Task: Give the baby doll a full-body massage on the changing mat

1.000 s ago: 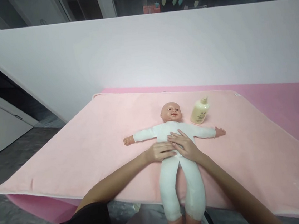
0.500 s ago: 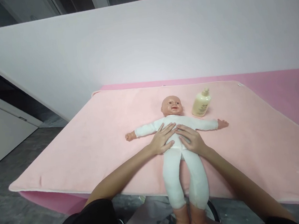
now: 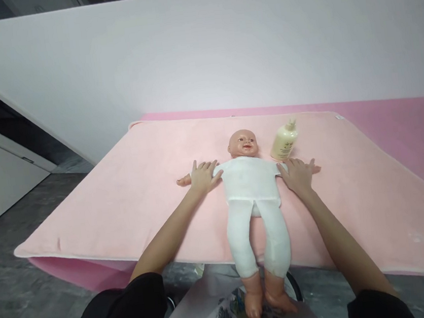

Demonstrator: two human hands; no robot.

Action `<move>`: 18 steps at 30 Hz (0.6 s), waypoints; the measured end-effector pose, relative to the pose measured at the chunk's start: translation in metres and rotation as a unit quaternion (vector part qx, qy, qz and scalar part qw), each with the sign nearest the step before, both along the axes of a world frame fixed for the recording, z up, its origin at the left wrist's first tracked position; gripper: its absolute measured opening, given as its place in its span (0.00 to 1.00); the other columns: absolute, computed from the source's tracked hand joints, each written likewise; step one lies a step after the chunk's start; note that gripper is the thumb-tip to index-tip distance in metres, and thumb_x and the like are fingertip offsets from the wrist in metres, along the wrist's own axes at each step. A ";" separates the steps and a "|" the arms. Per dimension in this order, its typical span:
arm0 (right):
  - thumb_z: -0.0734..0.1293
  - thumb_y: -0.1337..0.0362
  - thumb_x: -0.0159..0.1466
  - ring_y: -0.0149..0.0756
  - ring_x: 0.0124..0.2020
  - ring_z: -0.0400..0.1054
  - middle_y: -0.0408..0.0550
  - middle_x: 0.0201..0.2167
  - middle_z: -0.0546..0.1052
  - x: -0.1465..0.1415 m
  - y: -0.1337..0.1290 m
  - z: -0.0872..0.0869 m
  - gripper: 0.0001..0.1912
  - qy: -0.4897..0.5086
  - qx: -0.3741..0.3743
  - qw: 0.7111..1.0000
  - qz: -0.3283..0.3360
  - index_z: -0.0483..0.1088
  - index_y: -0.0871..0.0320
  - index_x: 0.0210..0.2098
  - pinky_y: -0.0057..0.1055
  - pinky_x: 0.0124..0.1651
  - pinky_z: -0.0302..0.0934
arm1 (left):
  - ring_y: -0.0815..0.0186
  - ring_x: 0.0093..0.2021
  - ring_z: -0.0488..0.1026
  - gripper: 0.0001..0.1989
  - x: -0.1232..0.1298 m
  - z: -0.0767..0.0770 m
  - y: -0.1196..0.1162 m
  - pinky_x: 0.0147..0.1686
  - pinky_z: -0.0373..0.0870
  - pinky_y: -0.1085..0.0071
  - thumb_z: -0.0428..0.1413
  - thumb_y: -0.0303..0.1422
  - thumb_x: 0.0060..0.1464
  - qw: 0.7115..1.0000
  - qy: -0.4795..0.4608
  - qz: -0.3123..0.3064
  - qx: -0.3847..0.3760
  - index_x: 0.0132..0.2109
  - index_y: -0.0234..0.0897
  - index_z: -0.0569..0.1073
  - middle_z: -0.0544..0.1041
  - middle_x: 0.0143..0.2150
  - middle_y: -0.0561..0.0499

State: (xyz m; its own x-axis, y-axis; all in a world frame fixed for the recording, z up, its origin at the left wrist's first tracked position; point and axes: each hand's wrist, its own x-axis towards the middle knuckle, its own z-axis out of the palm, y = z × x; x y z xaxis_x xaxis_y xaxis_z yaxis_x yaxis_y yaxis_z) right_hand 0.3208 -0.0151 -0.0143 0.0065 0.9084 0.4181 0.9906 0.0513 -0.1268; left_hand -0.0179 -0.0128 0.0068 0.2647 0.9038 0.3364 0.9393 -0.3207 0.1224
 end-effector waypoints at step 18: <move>0.60 0.59 0.55 0.42 0.35 0.65 0.50 0.30 0.73 0.051 0.007 0.001 0.13 0.367 0.017 0.914 -0.173 0.73 0.60 0.32 0.45 0.49 0.59 | 0.54 0.40 0.74 0.25 -0.071 0.003 0.011 0.53 0.58 0.56 0.42 0.45 0.59 0.956 -0.160 0.245 0.009 0.31 0.36 0.78 0.79 0.31 0.41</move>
State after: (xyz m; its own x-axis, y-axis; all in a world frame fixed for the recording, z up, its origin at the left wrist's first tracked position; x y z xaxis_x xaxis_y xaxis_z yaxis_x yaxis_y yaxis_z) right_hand 0.3721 -0.0078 -0.0131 0.5807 0.7854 0.2143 0.5973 -0.2322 -0.7677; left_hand -0.0894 -0.0016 0.0093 -0.3088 0.8858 0.3465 0.8922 0.1436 0.4281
